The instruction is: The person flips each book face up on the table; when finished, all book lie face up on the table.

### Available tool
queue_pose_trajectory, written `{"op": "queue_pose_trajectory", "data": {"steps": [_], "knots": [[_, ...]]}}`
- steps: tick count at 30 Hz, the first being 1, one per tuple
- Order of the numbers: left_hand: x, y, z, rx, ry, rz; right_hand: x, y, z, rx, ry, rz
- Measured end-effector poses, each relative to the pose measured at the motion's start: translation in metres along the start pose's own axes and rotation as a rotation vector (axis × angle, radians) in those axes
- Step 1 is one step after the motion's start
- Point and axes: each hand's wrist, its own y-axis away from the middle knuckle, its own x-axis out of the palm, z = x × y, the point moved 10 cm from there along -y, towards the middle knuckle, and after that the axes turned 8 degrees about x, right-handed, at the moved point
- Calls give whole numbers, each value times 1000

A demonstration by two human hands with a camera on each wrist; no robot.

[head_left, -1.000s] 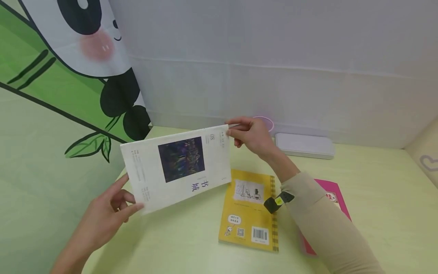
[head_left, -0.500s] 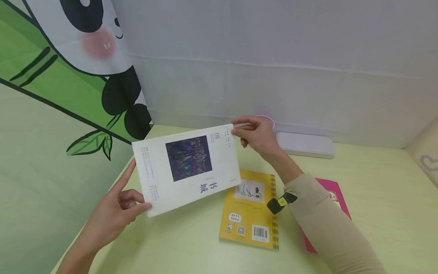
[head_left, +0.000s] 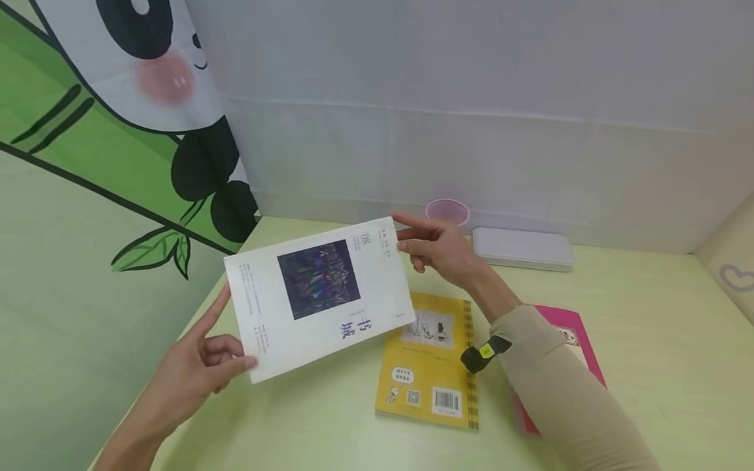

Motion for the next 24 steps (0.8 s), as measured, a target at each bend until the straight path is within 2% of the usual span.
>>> {"op": "queue_pose_trajectory", "data": {"steps": [3, 10, 14, 18, 24], "knots": [[4, 1, 6, -34, 25, 5, 2, 1, -6, 27, 15, 33], [16, 3, 16, -75, 49, 67, -8, -1, -19, 73, 119, -13], [27, 4, 22, -107, 73, 119, -10, -3, -29, 94, 147, -11], [38, 6, 26, -130, 91, 176, -13, -3, -43, 157, 172, -7], [53, 9, 26, -112, 141, 274, -18, -3, -61, 252, 247, -8]]}}
